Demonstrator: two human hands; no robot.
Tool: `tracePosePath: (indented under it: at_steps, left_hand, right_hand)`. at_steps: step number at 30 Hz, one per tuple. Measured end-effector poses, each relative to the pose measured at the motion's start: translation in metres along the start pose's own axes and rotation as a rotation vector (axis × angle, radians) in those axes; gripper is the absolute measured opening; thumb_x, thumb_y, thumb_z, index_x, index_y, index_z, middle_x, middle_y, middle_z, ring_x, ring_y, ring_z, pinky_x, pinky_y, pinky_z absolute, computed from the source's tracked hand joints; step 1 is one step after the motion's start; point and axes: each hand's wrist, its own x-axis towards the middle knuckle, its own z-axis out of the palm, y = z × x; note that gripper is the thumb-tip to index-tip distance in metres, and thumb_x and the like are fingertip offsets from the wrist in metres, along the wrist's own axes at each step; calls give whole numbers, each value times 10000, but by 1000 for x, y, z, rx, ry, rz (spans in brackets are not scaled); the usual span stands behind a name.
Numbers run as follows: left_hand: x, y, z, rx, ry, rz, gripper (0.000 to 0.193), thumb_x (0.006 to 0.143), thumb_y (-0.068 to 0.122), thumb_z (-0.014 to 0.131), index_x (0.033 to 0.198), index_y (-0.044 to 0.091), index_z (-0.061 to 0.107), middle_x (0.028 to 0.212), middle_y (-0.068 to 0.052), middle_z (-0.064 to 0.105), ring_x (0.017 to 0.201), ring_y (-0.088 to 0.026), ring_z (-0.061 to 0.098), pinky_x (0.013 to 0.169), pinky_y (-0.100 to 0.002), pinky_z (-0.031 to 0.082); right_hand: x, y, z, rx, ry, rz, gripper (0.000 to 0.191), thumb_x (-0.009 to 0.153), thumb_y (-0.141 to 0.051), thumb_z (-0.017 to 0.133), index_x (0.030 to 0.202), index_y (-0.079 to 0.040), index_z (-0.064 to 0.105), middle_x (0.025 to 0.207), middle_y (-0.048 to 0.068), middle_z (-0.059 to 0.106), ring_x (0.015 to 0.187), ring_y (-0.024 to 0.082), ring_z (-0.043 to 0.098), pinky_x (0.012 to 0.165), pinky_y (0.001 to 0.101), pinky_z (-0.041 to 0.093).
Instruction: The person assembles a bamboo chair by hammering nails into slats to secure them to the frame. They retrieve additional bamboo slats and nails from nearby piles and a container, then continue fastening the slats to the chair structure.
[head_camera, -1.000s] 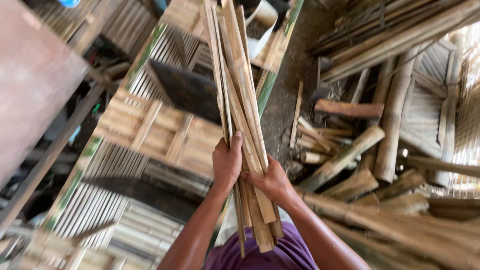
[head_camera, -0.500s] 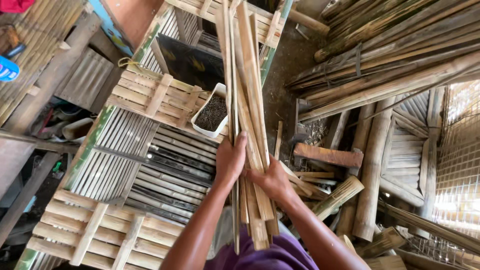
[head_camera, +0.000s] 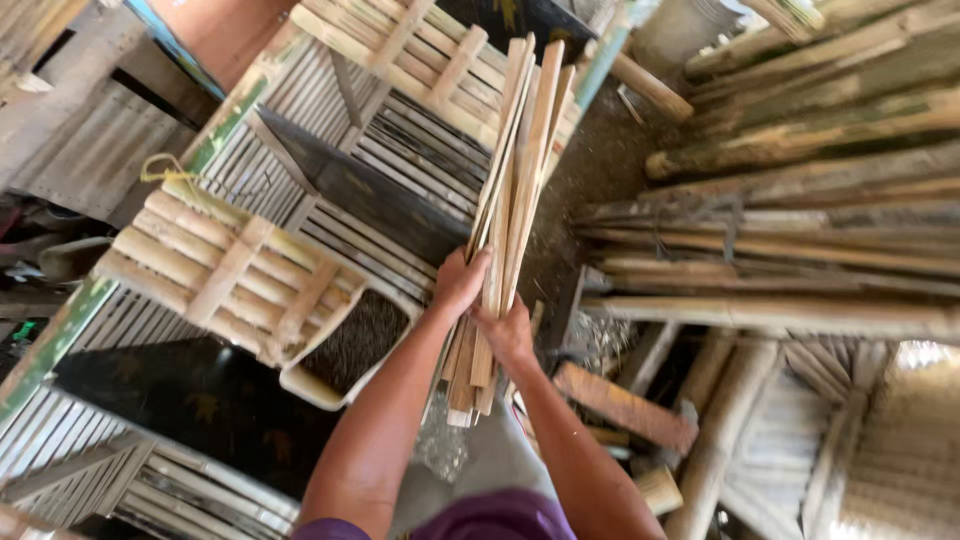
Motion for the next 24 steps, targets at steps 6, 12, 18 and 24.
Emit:
tracePosePath:
  at_steps: [6, 12, 18, 24]
  left_hand:
    - [71, -26, -18, 134, 119, -173, 631, 875, 558, 650, 1213, 26, 680, 1105, -245, 723, 1028, -387, 715, 905, -472, 557]
    - [83, -30, -46, 193, 295, -237, 709, 807, 474, 750, 1298, -18, 606, 1262, -269, 653, 1155, -402, 655, 998, -449, 513]
    - [79, -30, -47, 336, 384, -154, 645, 881, 345, 707, 1394, -14, 554, 1440, -258, 539, 1316, -404, 536, 1108, -461, 432]
    - [18, -30, -31, 160, 423, 23, 526, 928, 214, 663, 1371, -47, 552, 1373, -263, 593, 1255, -381, 585, 1056, -466, 450]
  right_hand:
    - [69, 15, 54, 297, -296, 293, 768, 735, -217, 854, 1349, 46, 476, 1161, 209, 688, 984, 303, 722, 834, 436, 614]
    - [88, -11, 64, 6, -443, 454, 813, 784, -361, 792, 1404, 40, 452, 1306, 228, 611, 1181, 339, 601, 943, 515, 532]
    - [118, -22, 68, -249, -337, 97, 1197, 946, -357, 878, 1571, 97, -37, 1597, 380, 92, 1448, 475, 211, 1178, 499, 239]
    - [129, -14, 43, -99, -302, 342, 970, 866, -466, 668, 1602, -53, 189, 1515, 264, 442, 1295, 388, 558, 1047, 487, 505]
